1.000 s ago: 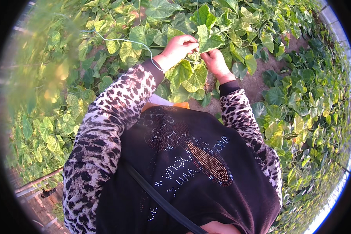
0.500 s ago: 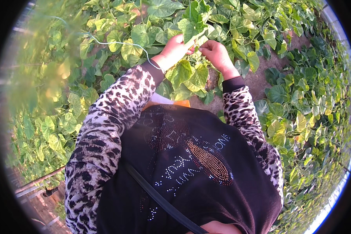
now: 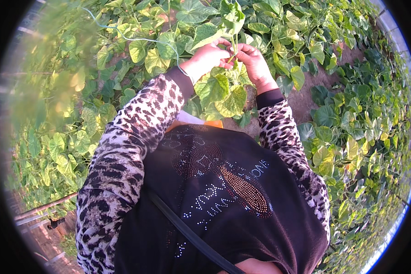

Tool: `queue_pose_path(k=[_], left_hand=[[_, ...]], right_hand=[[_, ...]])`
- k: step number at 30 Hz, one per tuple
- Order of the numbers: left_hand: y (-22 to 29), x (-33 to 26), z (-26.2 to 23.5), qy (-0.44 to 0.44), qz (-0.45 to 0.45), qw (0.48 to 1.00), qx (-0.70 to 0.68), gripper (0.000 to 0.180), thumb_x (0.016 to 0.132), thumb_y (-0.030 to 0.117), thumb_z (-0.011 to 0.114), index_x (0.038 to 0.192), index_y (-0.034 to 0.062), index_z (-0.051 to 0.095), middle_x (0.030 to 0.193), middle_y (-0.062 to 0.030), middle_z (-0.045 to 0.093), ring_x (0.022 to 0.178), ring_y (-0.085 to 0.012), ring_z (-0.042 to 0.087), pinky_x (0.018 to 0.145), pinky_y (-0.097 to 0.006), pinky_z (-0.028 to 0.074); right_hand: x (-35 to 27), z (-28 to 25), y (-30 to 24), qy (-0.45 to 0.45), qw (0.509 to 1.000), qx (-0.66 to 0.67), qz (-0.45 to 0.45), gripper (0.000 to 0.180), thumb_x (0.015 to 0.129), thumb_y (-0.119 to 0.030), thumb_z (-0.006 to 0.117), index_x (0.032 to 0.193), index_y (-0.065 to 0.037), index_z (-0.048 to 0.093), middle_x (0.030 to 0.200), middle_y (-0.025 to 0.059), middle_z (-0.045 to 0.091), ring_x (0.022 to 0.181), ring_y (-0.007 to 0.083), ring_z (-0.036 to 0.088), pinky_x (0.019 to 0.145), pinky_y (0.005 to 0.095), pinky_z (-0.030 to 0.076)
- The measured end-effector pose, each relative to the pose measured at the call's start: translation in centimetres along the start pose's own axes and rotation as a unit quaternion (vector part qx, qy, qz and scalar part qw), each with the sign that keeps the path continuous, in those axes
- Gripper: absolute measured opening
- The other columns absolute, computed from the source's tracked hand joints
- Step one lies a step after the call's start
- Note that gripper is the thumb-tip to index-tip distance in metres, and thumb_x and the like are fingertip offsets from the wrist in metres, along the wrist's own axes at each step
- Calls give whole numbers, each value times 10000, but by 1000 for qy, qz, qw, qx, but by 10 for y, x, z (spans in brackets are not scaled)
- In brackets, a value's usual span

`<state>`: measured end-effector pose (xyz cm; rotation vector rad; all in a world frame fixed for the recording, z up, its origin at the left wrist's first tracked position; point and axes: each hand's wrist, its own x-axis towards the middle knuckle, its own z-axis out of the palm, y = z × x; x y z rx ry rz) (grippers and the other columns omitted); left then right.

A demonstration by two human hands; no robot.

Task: The person walks through a greenhouse and repeatedly reaches into leafy vines to pick small green vegetables, placing them into a white bag held at the waist. The person continues moving along the rows and handling the plants and produce.

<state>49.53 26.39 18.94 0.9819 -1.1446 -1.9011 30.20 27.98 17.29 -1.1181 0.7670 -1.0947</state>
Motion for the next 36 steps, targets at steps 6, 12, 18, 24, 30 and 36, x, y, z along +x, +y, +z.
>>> queue_pose_path(k=[6,12,18,24,30,36], left_hand=[[-7,-6,2,-8,116,993,24,180,989,78,604,1146,-9,613,1062,-80,664,884,-183,696,777,-313,592],[2,-18,16,41,163,980,108,131,931,42,685,1032,-10,622,917,-65,663,793,-124,667,706,-266,588],[-11,-7,7,36,116,987,106,180,943,62,685,1107,31,618,933,-47,641,824,-147,660,679,-277,584],[-15,-1,-5,46,69,994,73,156,958,126,682,1073,28,644,926,-34,640,770,-136,652,704,-305,609],[-10,2,-1,70,96,993,6,72,973,27,575,973,-7,639,832,-79,640,675,-165,653,564,-304,582],[19,2,14,104,78,989,71,138,983,82,602,1038,-38,642,851,-84,638,653,-186,651,533,-319,585]], right_hand=[[3,-14,15,33,996,67,38,244,987,-126,578,1206,-29,625,1041,28,689,872,107,603,798,264,478],[-10,26,-15,79,996,-34,6,223,974,-112,580,1181,-31,601,1015,33,681,895,115,621,814,267,482],[-10,1,0,-12,994,-88,69,370,887,-65,637,1239,-1,540,918,10,645,824,104,584,759,244,461],[-24,25,-11,142,864,-482,-10,257,871,-203,730,1061,-56,642,682,36,610,606,167,582,595,328,478],[-18,84,-72,116,807,-566,-119,493,925,-288,657,1340,-33,582,677,135,666,659,306,691,603,411,530],[8,85,-76,59,968,-223,-95,238,966,-217,701,1067,-20,614,803,25,712,674,65,609,612,232,465]])
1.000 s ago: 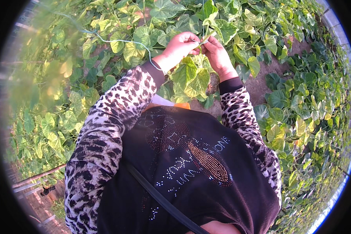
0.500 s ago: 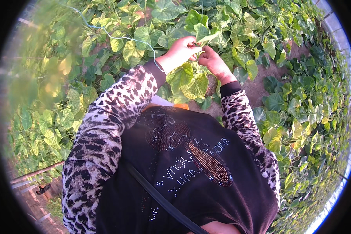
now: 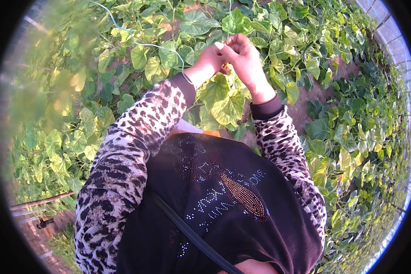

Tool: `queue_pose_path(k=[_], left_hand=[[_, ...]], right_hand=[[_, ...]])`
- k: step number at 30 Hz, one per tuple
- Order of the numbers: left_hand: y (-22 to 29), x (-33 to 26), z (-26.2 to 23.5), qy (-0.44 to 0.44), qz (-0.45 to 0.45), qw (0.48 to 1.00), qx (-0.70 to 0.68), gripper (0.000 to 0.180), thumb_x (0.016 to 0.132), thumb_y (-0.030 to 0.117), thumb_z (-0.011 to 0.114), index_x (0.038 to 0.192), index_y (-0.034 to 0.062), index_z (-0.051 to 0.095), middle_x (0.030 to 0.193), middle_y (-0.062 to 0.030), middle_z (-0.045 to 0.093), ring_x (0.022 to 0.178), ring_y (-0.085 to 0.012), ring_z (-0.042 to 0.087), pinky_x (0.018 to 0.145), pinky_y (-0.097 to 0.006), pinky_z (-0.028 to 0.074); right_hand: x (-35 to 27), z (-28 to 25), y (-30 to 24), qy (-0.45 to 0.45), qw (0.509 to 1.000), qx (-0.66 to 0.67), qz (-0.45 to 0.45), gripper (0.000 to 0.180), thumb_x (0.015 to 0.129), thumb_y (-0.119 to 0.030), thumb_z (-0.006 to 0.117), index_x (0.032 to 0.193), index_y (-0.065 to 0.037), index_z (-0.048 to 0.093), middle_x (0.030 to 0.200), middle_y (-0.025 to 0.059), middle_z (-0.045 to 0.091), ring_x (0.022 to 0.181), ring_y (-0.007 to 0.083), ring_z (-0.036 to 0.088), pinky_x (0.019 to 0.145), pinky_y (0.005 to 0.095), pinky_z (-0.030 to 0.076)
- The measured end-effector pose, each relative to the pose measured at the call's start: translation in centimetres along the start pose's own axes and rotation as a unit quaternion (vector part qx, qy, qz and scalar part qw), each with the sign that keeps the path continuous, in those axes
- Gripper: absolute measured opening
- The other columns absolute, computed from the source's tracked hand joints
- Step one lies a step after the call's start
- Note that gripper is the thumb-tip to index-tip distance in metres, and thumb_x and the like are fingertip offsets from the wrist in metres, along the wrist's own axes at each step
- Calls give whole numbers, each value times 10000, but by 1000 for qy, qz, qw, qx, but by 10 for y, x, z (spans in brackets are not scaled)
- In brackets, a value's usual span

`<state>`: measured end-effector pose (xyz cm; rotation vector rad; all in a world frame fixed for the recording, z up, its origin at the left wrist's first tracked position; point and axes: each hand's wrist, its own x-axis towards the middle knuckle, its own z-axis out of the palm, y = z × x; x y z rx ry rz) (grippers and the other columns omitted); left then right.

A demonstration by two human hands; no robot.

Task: The person walks through a greenhouse and repeatedly reaches into leafy vines to pick small green vegetables, placing them into a white bag held at the waist. The person continues moving along the rows and handling the plants and produce.

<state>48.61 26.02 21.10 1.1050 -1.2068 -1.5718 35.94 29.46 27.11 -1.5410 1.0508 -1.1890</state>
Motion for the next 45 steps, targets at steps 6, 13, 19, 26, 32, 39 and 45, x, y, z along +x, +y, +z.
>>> queue_pose_path(k=[6,13,19,26,32,39,45], left_hand=[[-10,5,-22,-27,47,995,-79,183,953,130,704,1038,-18,639,946,-60,669,741,-164,693,667,-297,615],[-1,-5,-16,-42,42,998,7,166,944,124,700,1017,-18,658,841,-39,645,714,-137,684,660,-265,598],[22,-1,-12,53,68,996,-11,133,888,105,721,882,-16,666,780,-62,651,621,-145,641,571,-291,542],[24,31,-24,83,62,994,-40,113,899,91,713,949,-1,671,788,-44,653,657,-139,642,543,-285,519],[40,17,-11,69,96,993,-20,217,915,207,748,936,6,669,775,-36,655,634,-139,648,532,-275,524],[40,1,-15,-30,40,995,-86,192,934,123,718,1024,-33,652,849,-67,654,658,-160,673,573,-280,575],[28,-3,-20,-106,50,992,37,199,946,126,703,1044,-39,650,836,-60,657,672,-147,672,590,-281,576]], right_hand=[[42,-56,-37,79,985,150,-46,184,929,-207,747,859,-94,619,682,-64,567,567,7,419,540,185,324],[73,-46,-139,-34,989,-139,-45,155,949,-194,690,946,-39,700,743,-20,653,665,78,567,622,234,456],[27,3,-152,9,753,-528,-393,137,933,-196,659,949,-70,709,706,37,624,693,132,587,651,284,469],[21,-21,-102,148,794,-480,-343,104,810,-208,731,783,-133,664,720,0,667,742,255,596,724,416,424],[24,-15,-58,86,875,-335,-338,117,808,-125,726,869,-52,656,885,116,675,810,330,605,790,399,492],[30,-25,-46,109,947,231,-193,100,995,-112,643,1034,-57,568,955,70,711,792,90,618,755,237,500],[52,-44,-37,108,968,188,-130,287,974,-83,652,1206,-59,485,894,27,684,747,87,600,690,225,480]])
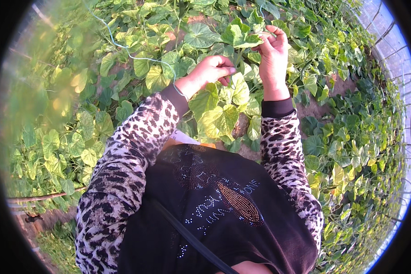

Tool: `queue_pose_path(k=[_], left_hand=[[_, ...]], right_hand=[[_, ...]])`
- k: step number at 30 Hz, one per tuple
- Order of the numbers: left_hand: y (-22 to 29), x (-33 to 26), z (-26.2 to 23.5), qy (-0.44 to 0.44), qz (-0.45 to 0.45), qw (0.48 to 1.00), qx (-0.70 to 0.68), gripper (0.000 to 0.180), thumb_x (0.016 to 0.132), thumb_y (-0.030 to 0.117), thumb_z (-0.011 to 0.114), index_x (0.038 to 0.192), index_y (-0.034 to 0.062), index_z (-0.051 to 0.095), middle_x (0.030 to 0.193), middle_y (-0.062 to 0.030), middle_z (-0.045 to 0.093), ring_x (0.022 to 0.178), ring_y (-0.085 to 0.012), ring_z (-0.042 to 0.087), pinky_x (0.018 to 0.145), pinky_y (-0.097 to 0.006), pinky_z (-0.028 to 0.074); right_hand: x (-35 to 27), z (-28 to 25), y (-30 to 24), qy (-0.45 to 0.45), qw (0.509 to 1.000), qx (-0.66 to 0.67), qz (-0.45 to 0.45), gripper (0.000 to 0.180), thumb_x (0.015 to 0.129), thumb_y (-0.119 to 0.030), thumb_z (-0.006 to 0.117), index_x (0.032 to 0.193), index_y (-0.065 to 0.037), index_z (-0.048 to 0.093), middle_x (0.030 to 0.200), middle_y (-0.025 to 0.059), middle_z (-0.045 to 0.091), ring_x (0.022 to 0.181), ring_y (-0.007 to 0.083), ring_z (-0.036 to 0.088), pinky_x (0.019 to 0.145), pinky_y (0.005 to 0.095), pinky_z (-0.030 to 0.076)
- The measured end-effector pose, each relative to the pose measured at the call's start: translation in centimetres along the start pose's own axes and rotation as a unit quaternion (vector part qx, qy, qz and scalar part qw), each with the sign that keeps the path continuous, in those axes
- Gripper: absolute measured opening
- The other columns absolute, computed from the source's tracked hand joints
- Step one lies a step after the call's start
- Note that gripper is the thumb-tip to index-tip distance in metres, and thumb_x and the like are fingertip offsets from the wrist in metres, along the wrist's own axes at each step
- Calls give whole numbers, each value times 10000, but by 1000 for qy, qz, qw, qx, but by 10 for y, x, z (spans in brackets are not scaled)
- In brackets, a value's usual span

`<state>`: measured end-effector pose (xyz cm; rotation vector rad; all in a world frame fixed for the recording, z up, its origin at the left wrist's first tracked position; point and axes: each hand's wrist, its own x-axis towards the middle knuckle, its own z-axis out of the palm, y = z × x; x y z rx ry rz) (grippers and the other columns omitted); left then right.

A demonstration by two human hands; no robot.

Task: The person walks through a greenhouse and repeatedly reaches into leafy vines to pick small green vegetables, placing them into a white bag held at the waist. The person continues moving along the rows and handling the plants and produce.

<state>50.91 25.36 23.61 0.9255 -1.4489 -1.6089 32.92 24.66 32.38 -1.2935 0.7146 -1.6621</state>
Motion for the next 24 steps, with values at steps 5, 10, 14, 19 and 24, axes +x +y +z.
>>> queue_pose_path(k=[5,10,14,19,24], left_hand=[[-31,3,-12,-4,-22,1000,-13,190,953,125,695,1044,-34,644,827,-59,654,653,-153,667,597,-289,580],[-42,4,-17,8,-55,998,-40,189,954,133,697,1035,-25,634,828,-62,646,656,-159,661,608,-308,593],[-41,4,-15,-11,-67,997,-45,192,961,129,686,1055,-25,620,867,-73,647,727,-165,675,632,-308,601],[-43,3,-1,-2,-52,996,-77,214,969,117,668,1102,-36,600,905,-79,645,778,-172,679,671,-312,613],[-57,9,-5,22,-31,998,-43,319,962,125,678,1238,-16,600,980,-26,643,910,-118,639,802,-268,552]], right_hand=[[-3,-13,22,-140,988,-22,63,120,973,-88,631,1086,-52,649,1079,69,724,892,115,649,774,259,494],[-13,-24,36,-193,963,146,120,196,934,-4,624,1124,-53,626,1040,53,712,834,142,637,835,295,503],[-17,-33,62,-159,954,225,119,129,960,-91,656,1088,-83,651,1069,62,702,1051,199,664,868,329,529],[-14,-21,69,-83,950,255,159,131,958,-84,661,1089,-94,661,997,30,713,952,123,655,788,261,510],[9,-6,64,-67,970,118,200,114,945,-78,673,1057,-80,694,945,1,718,783,71,616,721,212,466]])
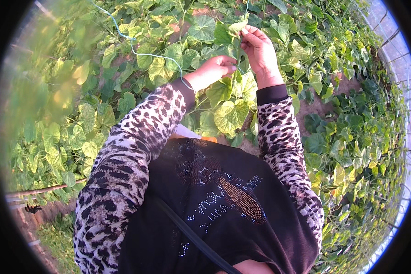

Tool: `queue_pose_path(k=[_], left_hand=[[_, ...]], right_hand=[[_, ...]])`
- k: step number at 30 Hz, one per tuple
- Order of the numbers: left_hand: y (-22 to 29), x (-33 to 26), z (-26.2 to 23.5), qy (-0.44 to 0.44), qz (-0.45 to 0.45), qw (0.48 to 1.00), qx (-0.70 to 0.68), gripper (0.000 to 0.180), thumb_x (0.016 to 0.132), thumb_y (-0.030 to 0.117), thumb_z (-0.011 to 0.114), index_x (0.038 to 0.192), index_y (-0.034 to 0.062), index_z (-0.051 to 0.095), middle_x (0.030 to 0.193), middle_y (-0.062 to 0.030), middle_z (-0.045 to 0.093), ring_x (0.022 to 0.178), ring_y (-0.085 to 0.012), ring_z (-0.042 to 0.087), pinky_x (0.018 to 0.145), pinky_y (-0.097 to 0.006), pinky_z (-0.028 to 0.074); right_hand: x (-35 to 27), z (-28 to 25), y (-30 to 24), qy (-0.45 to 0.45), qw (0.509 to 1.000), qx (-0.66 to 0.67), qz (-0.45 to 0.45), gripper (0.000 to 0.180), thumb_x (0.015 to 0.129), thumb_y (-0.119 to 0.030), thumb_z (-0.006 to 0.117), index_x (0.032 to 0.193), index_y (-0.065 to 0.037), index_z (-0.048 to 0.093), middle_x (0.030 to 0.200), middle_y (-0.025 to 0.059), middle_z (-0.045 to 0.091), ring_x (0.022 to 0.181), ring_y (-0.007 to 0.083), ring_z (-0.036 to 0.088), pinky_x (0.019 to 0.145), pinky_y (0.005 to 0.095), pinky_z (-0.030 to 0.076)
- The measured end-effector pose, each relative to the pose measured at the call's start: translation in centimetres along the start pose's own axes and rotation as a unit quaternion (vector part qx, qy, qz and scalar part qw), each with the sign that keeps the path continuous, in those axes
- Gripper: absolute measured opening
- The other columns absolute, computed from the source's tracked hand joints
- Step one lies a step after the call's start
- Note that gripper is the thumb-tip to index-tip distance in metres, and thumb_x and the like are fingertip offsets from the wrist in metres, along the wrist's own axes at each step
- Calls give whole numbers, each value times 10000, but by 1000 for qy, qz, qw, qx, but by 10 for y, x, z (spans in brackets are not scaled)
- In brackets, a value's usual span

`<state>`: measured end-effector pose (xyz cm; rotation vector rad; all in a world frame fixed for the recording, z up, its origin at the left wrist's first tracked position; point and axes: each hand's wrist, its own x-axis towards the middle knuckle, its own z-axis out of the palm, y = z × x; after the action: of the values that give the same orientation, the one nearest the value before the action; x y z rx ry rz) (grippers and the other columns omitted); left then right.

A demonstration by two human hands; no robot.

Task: The person walks through a greenhouse and repeatedly reaches into leafy vines to pick small green vegetables, placing them into a white bag held at the waist. The person continues moving along the rows and handling the plants and produce.

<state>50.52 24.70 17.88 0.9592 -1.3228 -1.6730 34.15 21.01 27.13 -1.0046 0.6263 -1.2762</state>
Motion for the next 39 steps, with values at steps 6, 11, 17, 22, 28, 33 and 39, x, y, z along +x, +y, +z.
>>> queue_pose_path(k=[6,11,17,22,28,33,39], left_hand=[[-8,-32,-56,67,-13,996,55,291,997,194,635,1250,50,643,1169,-54,649,1048,-171,637,933,-339,536],[-29,-97,-113,159,-40,986,23,309,993,211,643,1234,18,643,1160,-82,671,1014,-187,658,909,-335,552],[-59,-211,-169,314,-136,939,9,280,1001,167,616,1238,21,637,1127,-97,673,946,-177,665,874,-330,564],[-91,-328,-193,468,-147,871,-26,262,981,136,618,1208,6,634,1095,-120,664,964,-216,668,863,-355,577],[-90,-444,-212,627,-59,771,-93,224,995,86,576,1186,-13,636,1078,-154,676,916,-252,693,832,-372,610],[-60,-492,-231,676,92,730,-33,182,991,70,590,1144,-7,651,1022,-106,683,873,-193,681,779,-322,599],[-22,-546,-292,610,191,766,69,313,983,35,597,1292,-8,620,1177,-110,653,1084,-188,639,946,-320,541]], right_hand=[[52,-53,-18,5,978,-203,-49,113,966,-149,631,1036,-83,689,802,-32,650,724,87,589,655,250,462],[78,-108,-41,28,971,-220,-88,222,989,-150,619,1173,-34,663,996,23,695,899,135,665,788,285,537],[75,-118,-41,129,948,-275,-94,354,956,-137,646,1276,8,599,1216,107,655,1032,200,653,870,311,529],[47,-164,41,243,940,-237,-16,239,961,-78,629,1186,-1,648,1026,83,705,819,138,645,705,250,520],[-58,-115,154,202,921,-331,27,304,948,-68,620,1242,-13,567,973,47,629,759,115,566,678,267,482],[-106,-13,239,-34,917,-379,119,214,967,-43,591,1177,-20,624,933,12,633,749,81,534,676,245,457],[-154,227,275,-255,891,-342,156,182,964,-33,618,1144,-19,642,934,-11,659,796,62,564,734,228,478]])
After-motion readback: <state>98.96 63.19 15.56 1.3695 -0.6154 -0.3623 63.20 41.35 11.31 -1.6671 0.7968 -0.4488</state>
